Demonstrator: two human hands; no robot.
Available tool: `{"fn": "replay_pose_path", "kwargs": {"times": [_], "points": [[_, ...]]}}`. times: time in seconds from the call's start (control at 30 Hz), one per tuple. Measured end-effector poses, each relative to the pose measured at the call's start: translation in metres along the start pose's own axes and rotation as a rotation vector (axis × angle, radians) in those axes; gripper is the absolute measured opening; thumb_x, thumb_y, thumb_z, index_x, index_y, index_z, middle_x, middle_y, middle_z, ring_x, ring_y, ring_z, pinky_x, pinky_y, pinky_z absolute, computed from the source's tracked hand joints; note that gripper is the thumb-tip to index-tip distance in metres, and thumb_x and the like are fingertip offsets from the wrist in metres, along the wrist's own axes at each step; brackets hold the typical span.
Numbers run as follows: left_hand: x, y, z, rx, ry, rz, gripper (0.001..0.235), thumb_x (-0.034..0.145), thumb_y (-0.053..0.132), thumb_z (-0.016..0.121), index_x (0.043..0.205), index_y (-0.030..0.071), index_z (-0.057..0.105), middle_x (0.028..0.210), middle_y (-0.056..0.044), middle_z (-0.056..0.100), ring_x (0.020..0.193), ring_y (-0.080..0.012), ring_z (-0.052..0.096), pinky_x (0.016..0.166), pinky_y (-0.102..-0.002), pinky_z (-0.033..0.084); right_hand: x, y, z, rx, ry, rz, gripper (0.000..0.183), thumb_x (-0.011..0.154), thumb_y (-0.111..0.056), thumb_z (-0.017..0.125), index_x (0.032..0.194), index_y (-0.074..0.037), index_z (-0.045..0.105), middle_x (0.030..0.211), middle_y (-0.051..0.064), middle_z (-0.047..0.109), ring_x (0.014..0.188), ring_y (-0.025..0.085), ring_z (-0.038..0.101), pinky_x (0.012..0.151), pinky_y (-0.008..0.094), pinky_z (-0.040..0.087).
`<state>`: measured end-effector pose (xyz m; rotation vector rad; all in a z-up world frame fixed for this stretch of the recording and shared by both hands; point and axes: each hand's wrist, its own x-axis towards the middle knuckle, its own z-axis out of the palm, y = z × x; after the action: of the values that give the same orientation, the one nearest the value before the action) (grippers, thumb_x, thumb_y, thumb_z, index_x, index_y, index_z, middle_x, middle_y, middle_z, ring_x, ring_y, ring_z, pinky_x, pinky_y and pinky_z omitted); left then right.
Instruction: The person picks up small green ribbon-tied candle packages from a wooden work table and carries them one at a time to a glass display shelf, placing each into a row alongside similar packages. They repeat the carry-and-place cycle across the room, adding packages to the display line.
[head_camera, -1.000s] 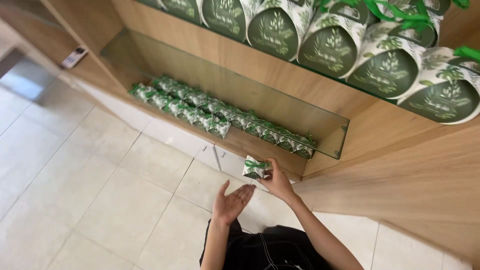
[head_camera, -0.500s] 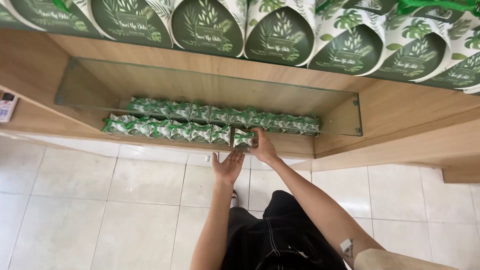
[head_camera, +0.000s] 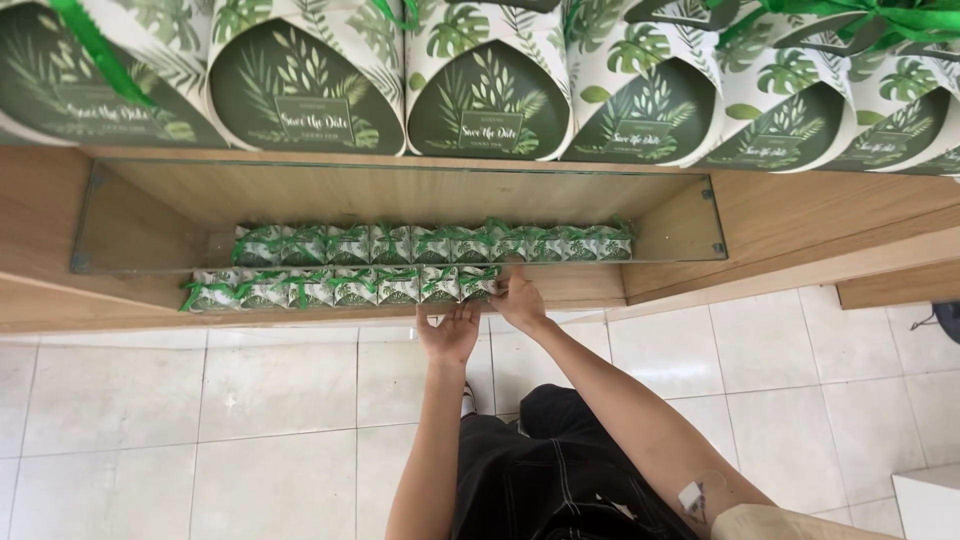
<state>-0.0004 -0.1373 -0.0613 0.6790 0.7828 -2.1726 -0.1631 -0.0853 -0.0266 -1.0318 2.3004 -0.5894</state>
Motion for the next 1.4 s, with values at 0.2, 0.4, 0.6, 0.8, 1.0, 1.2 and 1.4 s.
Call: {"fn": "replay_pose_path", "kwargs": {"times": [0.2, 0.4, 0.6, 0.8, 1.0, 1.2, 1.4], "points": [[-0.009, 0.002, 0.000, 0.041, -0.024, -0.051, 0.110, 0.092, 0.061, 0.057, 0.160, -0.010, 0.007, 0.166, -0.020, 0.023, 0.152, -0.0320, 0.025, 0.125, -0.046, 0.021, -0.021, -0.012, -0.009, 0.079, -0.016, 0.038, 0.101, 0.077, -0.021, 0.082, 0.153, -0.004, 0.018, 0.117, 0.017, 0.074, 0.107, 0.034, 0.072, 0.096, 0.041, 0.057], [-0.024, -0.009, -0.009, 0.043, 0.116, -0.058, 0.107, 0.097, 0.054, 0.056, 0.157, -0.014, 0.000, 0.166, -0.029, 0.025, 0.153, -0.0363, 0.026, 0.125, -0.044, 0.018, -0.050, -0.011, -0.023, 0.102, 0.042, -0.054, 0.102, 0.086, -0.028, 0.085, 0.153, -0.005, 0.011, 0.139, 0.032, 0.052, 0.115, 0.039, 0.067, 0.096, 0.045, 0.060], [-0.039, -0.044, -0.029, 0.040, 0.225, -0.125, 0.105, 0.097, 0.051, 0.057, 0.160, -0.010, -0.002, 0.167, -0.030, 0.017, 0.156, -0.0369, 0.020, 0.127, -0.045, 0.017, -0.080, 0.011, -0.051, 0.223, 0.097, 0.034, 0.111, 0.079, -0.021, 0.085, 0.156, -0.012, 0.007, 0.141, 0.023, 0.049, 0.112, 0.028, 0.069, 0.082, 0.040, 0.064], [-0.037, -0.115, -0.041, 0.120, 0.250, -0.194, 0.099, 0.097, 0.045, 0.059, 0.159, -0.011, 0.007, 0.163, -0.029, 0.026, 0.151, -0.0370, 0.029, 0.126, -0.048, 0.021, -0.123, 0.055, -0.103, 0.323, 0.224, 0.066, 0.109, 0.076, -0.014, 0.087, 0.157, -0.020, 0.015, 0.140, 0.020, 0.050, 0.099, 0.021, 0.071, 0.078, 0.035, 0.061], [-0.046, -0.186, -0.067, 0.134, 0.133, -0.228, 0.064, 0.095, 0.052, 0.063, 0.116, -0.007, 0.052, 0.115, -0.018, 0.058, 0.106, -0.0309, 0.054, 0.106, -0.045, 0.043, -0.187, 0.173, -0.134, 0.590, 0.228, 0.045, 0.099, 0.076, -0.003, 0.082, 0.155, -0.019, 0.024, 0.138, 0.019, 0.052, 0.097, 0.023, 0.075, 0.076, 0.033, 0.063], [-0.192, -0.208, -0.067, -0.030, -0.166, -0.021, 0.064, 0.094, 0.047, 0.061, 0.126, -0.009, 0.059, 0.131, -0.024, 0.066, 0.114, -0.0371, 0.061, 0.108, -0.046, 0.045, -0.149, 0.410, -0.077, 0.813, 0.018, 0.080, 0.095, 0.077, -0.001, 0.081, 0.157, -0.005, 0.029, 0.129, 0.028, 0.064, 0.109, 0.029, 0.068, 0.084, 0.040, 0.060], [-0.380, -0.184, -0.098, -0.239, -0.539, 0.182, 0.065, 0.101, 0.040, 0.052, 0.145, -0.008, 0.051, 0.152, -0.023, 0.055, 0.142, -0.0367, 0.049, 0.120, -0.046, 0.036, -0.184, 0.305, -0.088, 0.730, -0.213, 0.188, 0.087, 0.090, -0.004, 0.069, 0.162, -0.008, 0.020, 0.131, 0.027, 0.062, 0.116, 0.036, 0.065, 0.098, 0.051, 0.055]]}}
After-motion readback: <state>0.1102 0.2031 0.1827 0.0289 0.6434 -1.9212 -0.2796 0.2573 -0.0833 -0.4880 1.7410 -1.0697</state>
